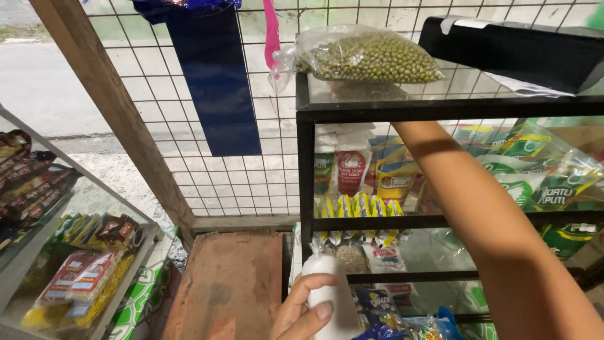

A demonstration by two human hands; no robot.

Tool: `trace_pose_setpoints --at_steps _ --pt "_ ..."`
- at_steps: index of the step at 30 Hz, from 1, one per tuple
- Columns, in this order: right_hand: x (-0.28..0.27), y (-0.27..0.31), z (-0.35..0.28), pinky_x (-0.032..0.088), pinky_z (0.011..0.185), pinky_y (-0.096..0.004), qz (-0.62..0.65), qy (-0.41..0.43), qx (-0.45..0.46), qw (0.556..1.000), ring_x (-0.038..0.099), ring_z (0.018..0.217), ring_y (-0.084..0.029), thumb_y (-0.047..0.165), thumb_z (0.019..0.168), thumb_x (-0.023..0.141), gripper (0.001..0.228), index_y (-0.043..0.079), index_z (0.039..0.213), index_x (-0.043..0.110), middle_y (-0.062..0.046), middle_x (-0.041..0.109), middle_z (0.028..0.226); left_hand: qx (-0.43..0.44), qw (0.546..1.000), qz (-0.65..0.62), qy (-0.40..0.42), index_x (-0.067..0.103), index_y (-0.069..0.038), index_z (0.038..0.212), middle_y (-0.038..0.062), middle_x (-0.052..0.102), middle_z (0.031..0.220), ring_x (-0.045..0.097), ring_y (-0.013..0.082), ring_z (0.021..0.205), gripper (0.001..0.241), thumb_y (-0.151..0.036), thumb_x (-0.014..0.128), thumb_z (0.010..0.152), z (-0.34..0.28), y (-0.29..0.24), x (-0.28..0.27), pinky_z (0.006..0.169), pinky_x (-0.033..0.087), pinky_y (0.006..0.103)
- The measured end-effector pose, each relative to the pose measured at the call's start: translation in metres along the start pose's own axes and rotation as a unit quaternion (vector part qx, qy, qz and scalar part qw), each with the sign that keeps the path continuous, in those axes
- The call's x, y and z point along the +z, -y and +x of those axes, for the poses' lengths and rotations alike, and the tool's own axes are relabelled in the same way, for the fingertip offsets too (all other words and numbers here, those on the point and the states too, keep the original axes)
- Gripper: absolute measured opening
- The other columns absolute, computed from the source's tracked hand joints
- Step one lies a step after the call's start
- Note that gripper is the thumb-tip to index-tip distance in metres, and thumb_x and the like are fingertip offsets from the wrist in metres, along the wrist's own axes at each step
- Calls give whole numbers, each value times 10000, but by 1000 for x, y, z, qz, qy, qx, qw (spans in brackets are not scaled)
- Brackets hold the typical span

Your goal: Arranging small plastic bags of white powder on a shelf in a grocery store.

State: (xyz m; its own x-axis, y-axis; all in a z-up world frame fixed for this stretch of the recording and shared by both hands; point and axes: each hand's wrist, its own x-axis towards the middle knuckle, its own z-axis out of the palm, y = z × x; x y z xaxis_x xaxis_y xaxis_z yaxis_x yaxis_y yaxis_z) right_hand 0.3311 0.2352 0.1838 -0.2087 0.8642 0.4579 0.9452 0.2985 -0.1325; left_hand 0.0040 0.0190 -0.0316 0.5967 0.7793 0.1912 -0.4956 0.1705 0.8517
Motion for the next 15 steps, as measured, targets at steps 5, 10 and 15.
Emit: trace_pose_setpoints --at_steps 5,10,15 --pt "18 -24 5 393 1104 -410 18 -33 -16 999 503 1314 -330 416 985 624 571 71 1429 528 -170 537 1443 -11 1000 -22 5 602 3 1290 110 524 1388 556 224 1298 450 -170 662 879 1 -4 2 1097 422 365" --pt "34 -54 25 382 1132 -403 35 -70 -33 996 490 1338 -319 391 1015 595 530 68 1429 519 -157 530 1452 -12 1000 -22 15 597 25 1323 146 538 1349 582 235 1238 471 -166 660 898 -1 -3 1 1059 449 362" --pt "51 -84 38 370 1159 -397 50 -105 -52 992 477 1362 -307 366 1046 567 490 64 1429 511 -144 524 1462 -48 995 -87 -7 567 0 1320 140 581 1326 593 222 1235 488 -147 645 861 -4 -20 17 1054 458 359"
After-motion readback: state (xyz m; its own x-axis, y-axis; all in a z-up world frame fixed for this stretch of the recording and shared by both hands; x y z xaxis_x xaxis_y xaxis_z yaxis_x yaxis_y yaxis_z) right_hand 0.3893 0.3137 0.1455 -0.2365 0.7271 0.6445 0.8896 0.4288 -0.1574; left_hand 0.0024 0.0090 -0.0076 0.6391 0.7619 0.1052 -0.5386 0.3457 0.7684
